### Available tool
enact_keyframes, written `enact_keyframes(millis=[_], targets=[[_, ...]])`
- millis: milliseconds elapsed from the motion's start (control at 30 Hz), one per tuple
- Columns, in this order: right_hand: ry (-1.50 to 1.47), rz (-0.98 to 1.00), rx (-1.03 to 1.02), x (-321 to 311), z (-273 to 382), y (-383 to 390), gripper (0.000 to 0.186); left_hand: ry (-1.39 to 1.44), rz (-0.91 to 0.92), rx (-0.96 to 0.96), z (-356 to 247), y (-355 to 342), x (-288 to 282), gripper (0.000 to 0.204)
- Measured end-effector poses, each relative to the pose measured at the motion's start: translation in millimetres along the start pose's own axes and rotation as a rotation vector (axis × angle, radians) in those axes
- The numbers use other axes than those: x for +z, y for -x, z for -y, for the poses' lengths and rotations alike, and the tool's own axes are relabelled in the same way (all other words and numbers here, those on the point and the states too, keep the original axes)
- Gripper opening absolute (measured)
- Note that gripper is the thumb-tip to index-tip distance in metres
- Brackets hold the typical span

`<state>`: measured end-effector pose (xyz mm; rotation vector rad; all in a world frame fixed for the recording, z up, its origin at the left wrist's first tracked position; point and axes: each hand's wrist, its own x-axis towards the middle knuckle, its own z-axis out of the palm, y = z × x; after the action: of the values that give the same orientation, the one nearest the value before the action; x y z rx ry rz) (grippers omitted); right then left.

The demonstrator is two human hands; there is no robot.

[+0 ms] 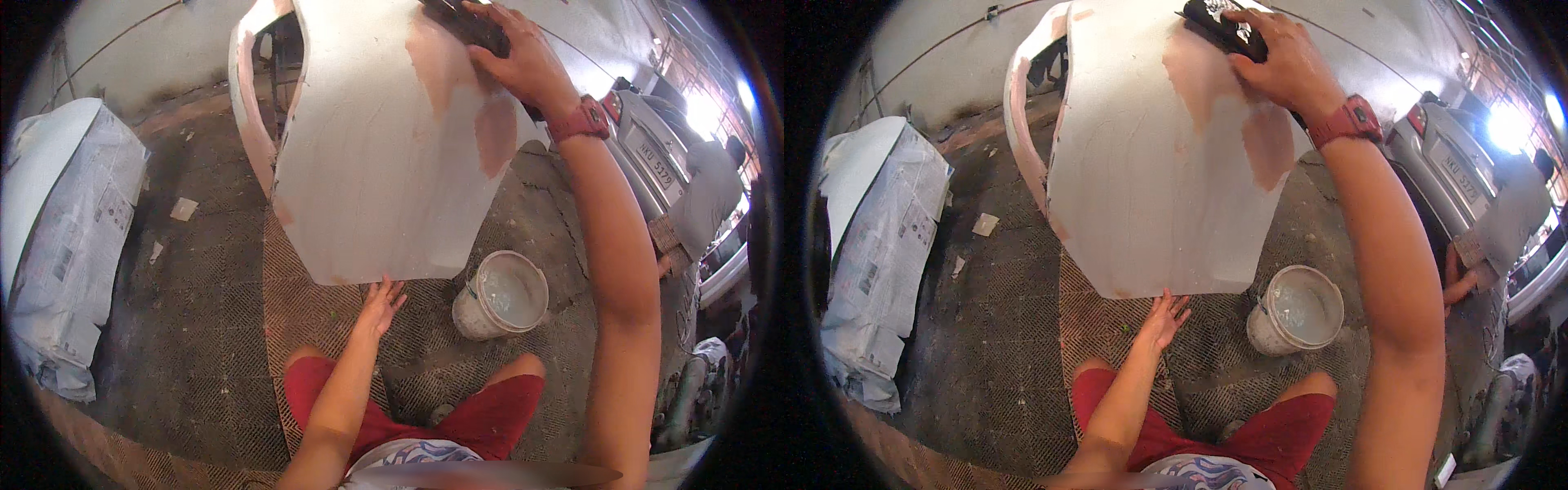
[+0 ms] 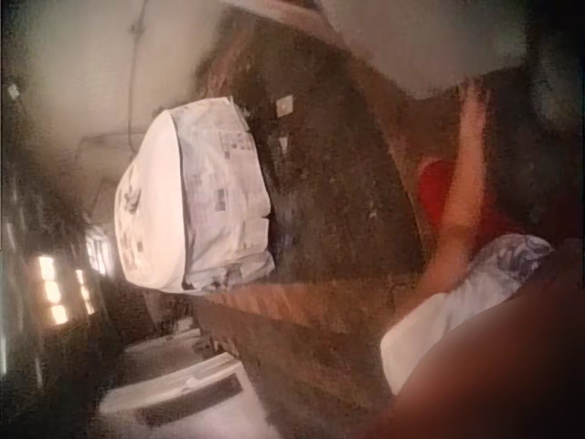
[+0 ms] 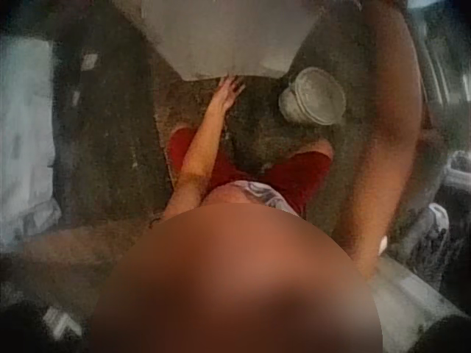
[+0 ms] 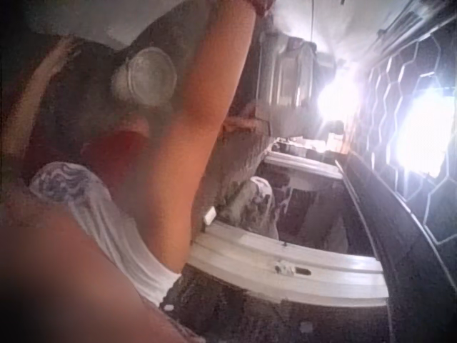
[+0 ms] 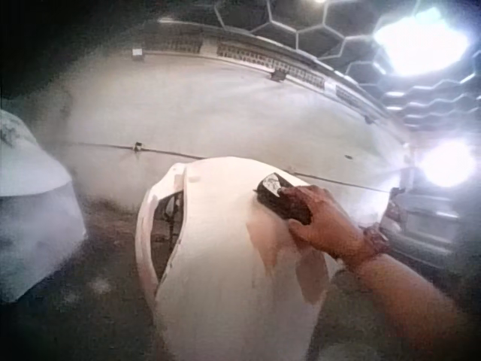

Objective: The person sits on the floor and sands a white car bumper with a sanding block, repeatedly dipping the block into a bucket of water. The person works on multiple areas of the bumper, including the curved edges and flat surfaces.

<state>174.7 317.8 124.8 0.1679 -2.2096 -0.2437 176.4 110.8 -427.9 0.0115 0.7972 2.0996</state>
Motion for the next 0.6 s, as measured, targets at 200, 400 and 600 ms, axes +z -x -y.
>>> enact_keyframes(millis=[200,400,600], targets=[[-0.081,-0.036,0.209,5.4,16.3,-10.5,0.060,-0.129,-0.060,-0.016,7.4,-9.4,12.5,0.101],[0.056,-0.291,-0.018,47.9,38.8,73.5,0.054,-0.395,-0.110,-0.018,6.9,-10.3,10.9,0.104],[0.036,-0.230,0.030,45.5,33.9,75.6,0.059,-0.430,-0.079,0.052,23.8,-21.3,3.3,0.091]])
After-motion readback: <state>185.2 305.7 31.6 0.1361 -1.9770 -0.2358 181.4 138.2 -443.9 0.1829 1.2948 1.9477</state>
